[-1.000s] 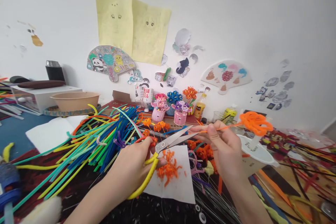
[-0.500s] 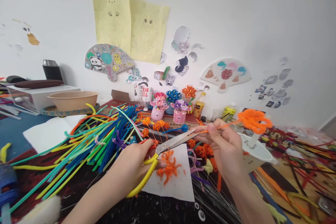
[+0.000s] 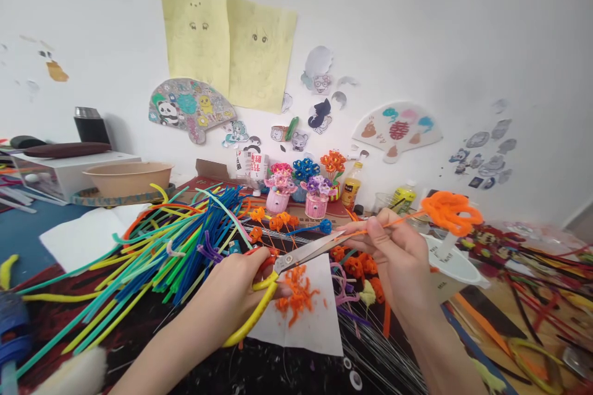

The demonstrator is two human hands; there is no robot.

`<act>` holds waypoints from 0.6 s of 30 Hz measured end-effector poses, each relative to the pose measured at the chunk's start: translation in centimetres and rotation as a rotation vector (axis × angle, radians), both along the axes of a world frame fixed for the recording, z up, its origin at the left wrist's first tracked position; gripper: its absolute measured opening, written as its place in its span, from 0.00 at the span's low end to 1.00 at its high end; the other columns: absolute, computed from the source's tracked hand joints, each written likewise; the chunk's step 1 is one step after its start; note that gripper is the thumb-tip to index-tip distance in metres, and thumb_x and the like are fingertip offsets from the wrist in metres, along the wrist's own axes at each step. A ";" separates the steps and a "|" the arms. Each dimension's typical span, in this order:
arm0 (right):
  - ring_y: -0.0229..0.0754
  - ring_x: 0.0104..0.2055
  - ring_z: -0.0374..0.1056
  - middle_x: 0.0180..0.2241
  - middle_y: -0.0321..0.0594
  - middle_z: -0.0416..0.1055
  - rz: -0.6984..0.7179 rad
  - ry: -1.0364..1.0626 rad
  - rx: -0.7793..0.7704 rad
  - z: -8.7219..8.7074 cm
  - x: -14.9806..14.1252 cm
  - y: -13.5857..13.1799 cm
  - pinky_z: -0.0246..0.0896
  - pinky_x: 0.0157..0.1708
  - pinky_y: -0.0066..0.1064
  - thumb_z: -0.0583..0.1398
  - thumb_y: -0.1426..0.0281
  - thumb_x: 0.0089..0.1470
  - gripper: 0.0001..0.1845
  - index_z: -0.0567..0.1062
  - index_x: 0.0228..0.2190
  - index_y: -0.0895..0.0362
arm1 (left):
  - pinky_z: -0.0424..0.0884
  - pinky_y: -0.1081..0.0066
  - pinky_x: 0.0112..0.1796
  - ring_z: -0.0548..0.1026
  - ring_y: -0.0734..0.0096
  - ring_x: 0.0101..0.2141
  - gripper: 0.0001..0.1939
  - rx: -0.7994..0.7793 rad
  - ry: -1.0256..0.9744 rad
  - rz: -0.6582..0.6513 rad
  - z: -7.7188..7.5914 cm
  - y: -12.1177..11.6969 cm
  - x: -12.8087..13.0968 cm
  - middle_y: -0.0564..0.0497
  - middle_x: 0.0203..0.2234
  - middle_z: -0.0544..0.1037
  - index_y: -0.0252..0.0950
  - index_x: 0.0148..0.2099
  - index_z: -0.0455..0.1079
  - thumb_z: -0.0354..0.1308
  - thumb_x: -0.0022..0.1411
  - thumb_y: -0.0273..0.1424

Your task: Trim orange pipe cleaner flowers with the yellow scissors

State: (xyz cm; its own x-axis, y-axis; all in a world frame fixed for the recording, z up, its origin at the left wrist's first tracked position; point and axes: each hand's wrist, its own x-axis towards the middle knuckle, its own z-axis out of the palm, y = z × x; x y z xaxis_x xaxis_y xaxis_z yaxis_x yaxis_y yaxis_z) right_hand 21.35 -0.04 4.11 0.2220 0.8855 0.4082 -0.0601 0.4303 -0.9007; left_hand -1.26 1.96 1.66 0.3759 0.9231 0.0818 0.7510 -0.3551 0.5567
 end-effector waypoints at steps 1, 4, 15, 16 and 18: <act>0.50 0.33 0.76 0.28 0.38 0.78 0.003 0.003 0.002 0.0 0.0 0.0 0.73 0.35 0.42 0.62 0.59 0.53 0.14 0.66 0.23 0.51 | 0.49 0.73 0.24 0.55 0.74 0.20 0.18 0.003 0.005 0.000 0.0 0.0 0.0 0.59 0.18 0.61 0.40 0.26 0.52 0.56 0.55 0.43; 0.49 0.34 0.76 0.28 0.38 0.78 0.015 0.018 0.008 0.1 0.0 -0.1 0.73 0.35 0.42 0.63 0.60 0.53 0.14 0.65 0.24 0.51 | 0.48 0.73 0.24 0.55 0.74 0.20 0.18 0.008 0.009 0.000 -0.2 0.2 0.0 0.60 0.18 0.61 0.40 0.26 0.52 0.56 0.55 0.43; 0.48 0.33 0.76 0.29 0.37 0.79 0.066 0.048 0.009 0.1 0.1 0.1 0.73 0.35 0.40 0.62 0.61 0.54 0.13 0.66 0.24 0.51 | 0.50 0.75 0.24 0.63 0.72 0.22 0.07 -0.017 0.039 -0.035 -0.7 0.1 -0.2 0.57 0.23 0.69 0.41 0.32 0.59 0.54 0.54 0.36; 0.48 0.33 0.76 0.29 0.38 0.79 0.064 0.045 0.009 0.1 0.1 0.1 0.73 0.35 0.40 0.62 0.61 0.54 0.13 0.66 0.24 0.51 | 0.51 0.75 0.24 0.64 0.71 0.23 0.07 -0.022 0.046 -0.033 -0.6 0.1 -0.2 0.56 0.23 0.70 0.40 0.33 0.60 0.54 0.54 0.36; 0.48 0.33 0.77 0.29 0.38 0.79 0.051 0.037 0.016 0.0 0.1 0.1 0.74 0.34 0.40 0.62 0.62 0.54 0.13 0.66 0.23 0.52 | 0.52 0.75 0.25 0.64 0.71 0.23 0.07 -0.022 0.062 -0.021 -0.5 0.0 -0.2 0.56 0.24 0.70 0.40 0.32 0.60 0.54 0.54 0.37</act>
